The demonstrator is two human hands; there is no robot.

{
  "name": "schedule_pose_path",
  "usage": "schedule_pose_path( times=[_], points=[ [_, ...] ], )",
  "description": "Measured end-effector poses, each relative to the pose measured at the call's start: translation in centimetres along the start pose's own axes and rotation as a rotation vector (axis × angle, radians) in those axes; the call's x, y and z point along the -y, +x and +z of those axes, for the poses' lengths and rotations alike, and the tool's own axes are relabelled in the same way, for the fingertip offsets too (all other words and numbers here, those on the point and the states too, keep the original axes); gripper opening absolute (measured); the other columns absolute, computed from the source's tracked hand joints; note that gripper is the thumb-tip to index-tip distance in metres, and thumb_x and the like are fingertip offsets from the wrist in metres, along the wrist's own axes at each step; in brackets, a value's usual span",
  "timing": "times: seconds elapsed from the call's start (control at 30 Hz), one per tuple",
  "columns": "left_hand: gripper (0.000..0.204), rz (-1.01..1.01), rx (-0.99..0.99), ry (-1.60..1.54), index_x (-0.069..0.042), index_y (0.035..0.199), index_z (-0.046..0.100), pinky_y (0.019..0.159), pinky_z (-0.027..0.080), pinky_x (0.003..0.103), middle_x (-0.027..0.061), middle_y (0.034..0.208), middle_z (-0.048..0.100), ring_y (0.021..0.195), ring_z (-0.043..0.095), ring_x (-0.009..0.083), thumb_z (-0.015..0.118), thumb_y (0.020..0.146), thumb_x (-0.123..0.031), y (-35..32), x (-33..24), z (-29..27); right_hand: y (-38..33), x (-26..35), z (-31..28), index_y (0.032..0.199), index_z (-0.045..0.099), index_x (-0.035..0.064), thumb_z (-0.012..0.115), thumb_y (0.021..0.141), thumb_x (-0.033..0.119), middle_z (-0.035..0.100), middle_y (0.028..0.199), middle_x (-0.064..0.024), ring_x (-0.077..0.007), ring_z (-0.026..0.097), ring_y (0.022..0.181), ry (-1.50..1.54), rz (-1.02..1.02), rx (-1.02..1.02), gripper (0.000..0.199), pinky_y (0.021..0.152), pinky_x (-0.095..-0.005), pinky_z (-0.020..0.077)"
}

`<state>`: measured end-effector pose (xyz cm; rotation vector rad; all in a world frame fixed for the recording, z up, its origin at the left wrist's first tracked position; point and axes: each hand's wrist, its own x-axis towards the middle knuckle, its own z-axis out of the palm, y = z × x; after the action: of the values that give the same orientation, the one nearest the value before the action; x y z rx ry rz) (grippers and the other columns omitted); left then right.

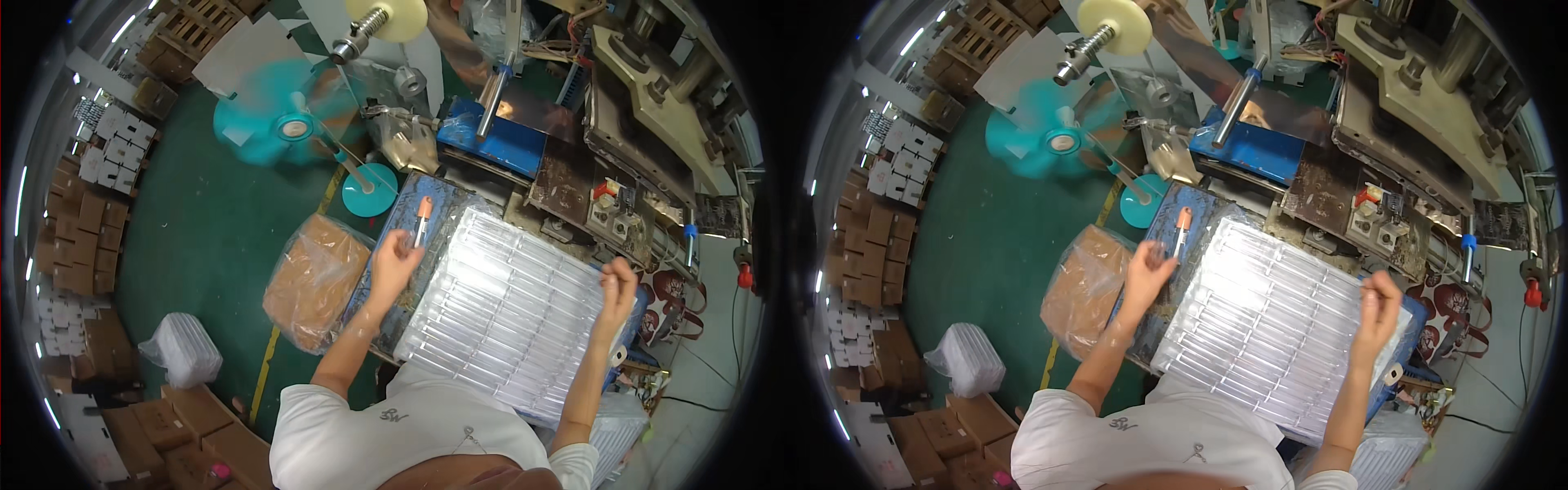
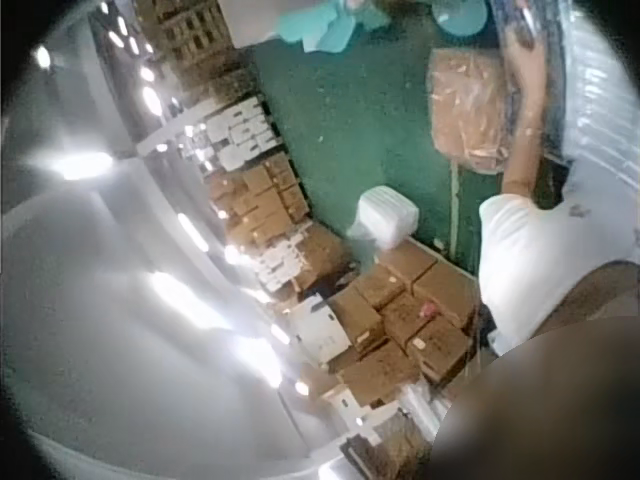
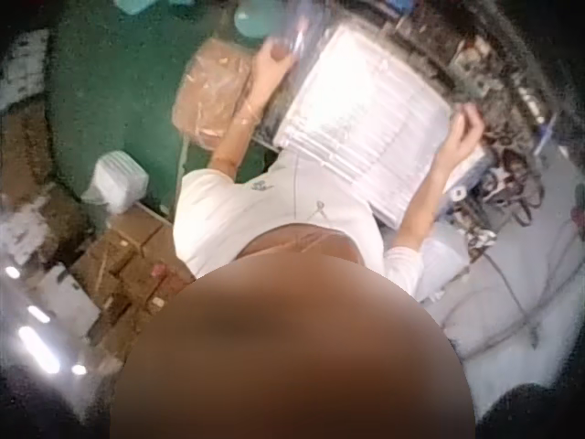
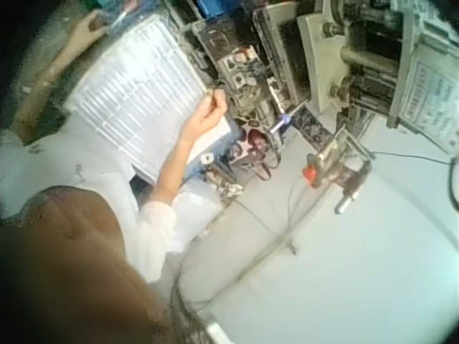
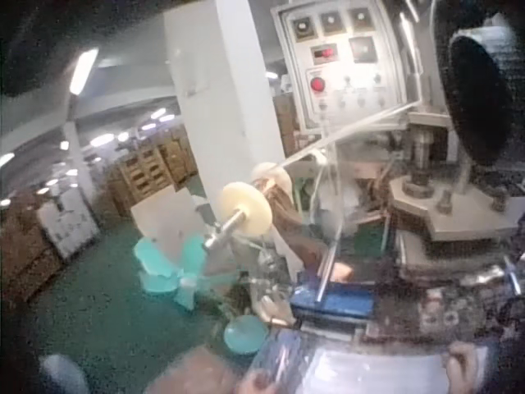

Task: The worker is assembling components of perfume sprayers using a specialized press machine, including inserting tubes and caps.

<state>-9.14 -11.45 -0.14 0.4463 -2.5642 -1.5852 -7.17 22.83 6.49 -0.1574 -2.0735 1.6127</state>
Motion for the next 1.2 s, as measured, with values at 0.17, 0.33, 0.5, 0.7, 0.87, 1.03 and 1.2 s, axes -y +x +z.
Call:
schedule_pose_path(
  times=[0.17, 0.33, 0.5, 0.7, 0.87, 1.03, 1.2],
  points=[
    [0.037, 0.261, -0.219, 0.425, -0.003, 0.093, 0.056, 0.06, 0.046, 0.034, 0.0091, 0.076, 0.061, 0.069, 0.06, 0.0232, 0.073, 0.064, -0.019, 3.2, 3.0, 1.8, -2.6, 1.8, 3.7, 0.099, 0.054, -0.0003, 0.055, 0.081, 0.01, 0.058, 0.091, -0.0086, -0.0123, 0.053, 0.077, -0.012, -0.038, 0.316, 0.021, 0.07, -0.0252, 0.0432],
    [0.029, 0.197, -0.14, 0.504, -0.006, 0.087, 0.062, 0.061, 0.047, 0.037, 0.0103, 0.078, 0.062, 0.071, 0.06, 0.0281, 0.071, 0.065, -0.022, 2.2, 1.2, 1.4, -4.2, 2.9, 4.7, 0.101, 0.055, 0.001, 0.06, 0.077, 0.009, 0.06, 0.08, -0.0053, -0.0097, 0.054, 0.07, -0.099, -0.001, 0.435, 0.026, 0.063, -0.0221, 0.0423],
    [0.027, 0.633, -0.158, 0.36, -0.006, 0.09, 0.062, 0.056, 0.046, 0.033, 0.008, 0.078, 0.06, 0.064, 0.058, 0.0269, 0.068, 0.064, -0.009, -3.5, -5.5, -1.2, -3.5, 5.5, 8.5, 0.102, 0.056, 0.0078, 0.065, 0.072, 0.035, 0.061, 0.066, -0.0058, -0.0196, 0.059, 0.054, -0.37, -0.081, 0.521, 0.041, 0.049, -0.0295, 0.0458],
    [0.034, 0.68, 0.068, 0.265, -0.006, 0.089, 0.063, 0.05, 0.045, 0.029, 0.0081, 0.073, 0.059, 0.057, 0.057, 0.0229, 0.071, 0.056, -0.004, -7.3, -7.2, -2.7, -2.7, 7.1, 11.5, 0.099, 0.057, 0.0088, 0.062, 0.075, 0.04, 0.061, 0.065, -0.0055, -0.0261, 0.06, 0.059, -0.373, -0.126, 0.847, 0.039, 0.054, -0.034, 0.0478],
    [0.03, 0.298, 0.596, 0.038, -0.003, 0.09, 0.065, 0.048, 0.038, 0.02, 0.0021, 0.069, 0.056, 0.054, 0.046, 0.0071, 0.075, 0.064, -0.012, -7.9, -5.5, -5.0, -2.7, 6.0, 8.3, 0.109, 0.054, 0.0079, 0.06, 0.079, 0.032, 0.057, 0.105, -0.0106, -0.0231, 0.057, 0.093, 0.171, -0.195, 1.266, 0.039, 0.078, -0.03, 0.0459],
    [0.029, 0.267, 0.601, 0.133, -0.003, 0.089, 0.064, 0.051, 0.04, 0.021, 0.0045, 0.069, 0.057, 0.054, 0.048, 0.0093, 0.074, 0.064, -0.015, -8.2, -5.8, -5.2, -3.2, 7.1, 9.2, 0.107, 0.055, 0.0088, 0.049, 0.084, 0.039, 0.059, 0.103, -0.0123, -0.0252, 0.059, 0.09, -0.19, 0.001, 1.143, 0.038, 0.071, -0.0335, 0.0473],
    [0.032, 0.025, 0.84, -0.058, 0.0, 0.091, 0.063, 0.055, 0.041, 0.021, 0.0018, 0.073, 0.059, 0.061, 0.051, 0.008, 0.075, 0.065, -0.015, -7.5, -3.5, -6.8, -4.6, 7.1, 8.8, 0.099, 0.056, 0.0103, 0.055, 0.082, 0.029, 0.06, 0.094, -0.0077, -0.0223, 0.06, 0.074, -0.14, -0.277, 1.377, 0.025, 0.057, -0.0321, 0.0477]
  ],
)
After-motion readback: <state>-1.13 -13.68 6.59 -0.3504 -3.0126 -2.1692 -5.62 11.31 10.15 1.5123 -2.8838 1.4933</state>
